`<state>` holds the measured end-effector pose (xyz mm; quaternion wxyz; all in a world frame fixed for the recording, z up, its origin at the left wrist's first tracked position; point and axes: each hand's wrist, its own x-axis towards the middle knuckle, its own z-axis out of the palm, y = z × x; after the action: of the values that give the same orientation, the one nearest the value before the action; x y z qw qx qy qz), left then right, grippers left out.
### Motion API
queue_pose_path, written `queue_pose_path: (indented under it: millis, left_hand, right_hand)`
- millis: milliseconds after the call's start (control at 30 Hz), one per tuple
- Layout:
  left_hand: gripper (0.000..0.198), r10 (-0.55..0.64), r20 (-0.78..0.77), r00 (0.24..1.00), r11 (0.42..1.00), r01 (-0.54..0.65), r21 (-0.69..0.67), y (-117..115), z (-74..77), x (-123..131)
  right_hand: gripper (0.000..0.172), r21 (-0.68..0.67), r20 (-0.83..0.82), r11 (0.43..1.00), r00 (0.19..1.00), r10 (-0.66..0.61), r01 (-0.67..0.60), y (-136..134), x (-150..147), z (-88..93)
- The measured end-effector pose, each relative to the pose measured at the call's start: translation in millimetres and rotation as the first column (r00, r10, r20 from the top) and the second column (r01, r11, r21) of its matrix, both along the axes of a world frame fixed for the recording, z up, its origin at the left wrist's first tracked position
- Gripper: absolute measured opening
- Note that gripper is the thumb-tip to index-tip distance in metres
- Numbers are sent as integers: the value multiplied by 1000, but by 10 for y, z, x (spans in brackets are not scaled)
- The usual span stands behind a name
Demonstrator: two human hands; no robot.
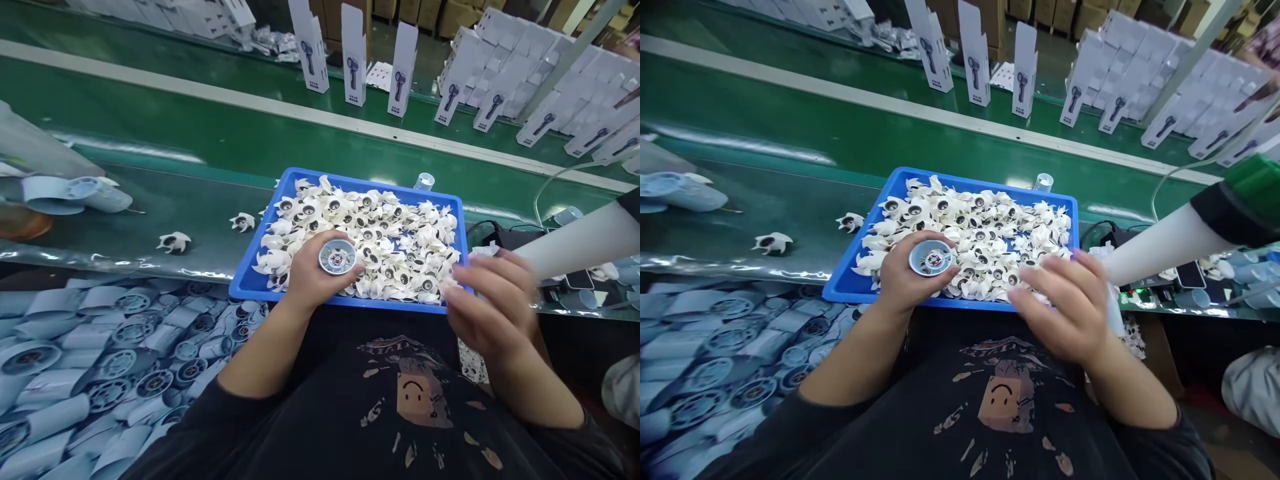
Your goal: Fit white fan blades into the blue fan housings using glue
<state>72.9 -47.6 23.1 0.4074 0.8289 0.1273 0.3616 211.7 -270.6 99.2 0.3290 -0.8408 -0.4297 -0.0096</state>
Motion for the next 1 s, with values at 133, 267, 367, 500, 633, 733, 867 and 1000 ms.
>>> queue_pose_path:
  millis: [133, 267, 367, 500, 633, 733, 867, 1000]
  left_hand:
    - [44, 1, -58, 998, 999, 1, 33, 3, 12, -2]
    - [42, 4, -65, 998, 998, 0, 61, 5, 8, -21]
    - [47, -2, -54, 999, 999, 5, 54, -14, -12, -19]
    - [62, -4, -6, 1000, 994, 3, -107, -15, -79, 23]
    - [57, -19, 99, 995, 994, 29, -106, 18, -84, 31]
    - [48, -40, 203, 978, 999, 33, 36, -6, 1, -60]
    - [51, -191, 77, 979, 974, 179, 137, -146, 161, -237]
    - [52, -223, -71, 972, 950, 233, 206, -284, 263, -284]
  right_hand:
    - [30, -606, 87, 777, 957, 277, -170, 762, 160, -81]
    - [17, -795, 3, 584, 961, 276, -165, 1251, 322, -203]
    - [25, -842, -22, 523, 976, 218, -135, 1387, 327, -279]
    - [21, -813, -46, 574, 994, 102, -97, 1413, 276, -307]
    - [15, -613, -146, 783, 989, 18, -104, 1213, 223, -192]
    - [26, -335, -352, 921, 933, 72, -198, 910, 116, -97]
    - [36, 14, -623, 958, 746, 233, -288, 535, -109, -161]
    - [39, 236, -710, 942, 619, 335, -240, 372, -268, -283]
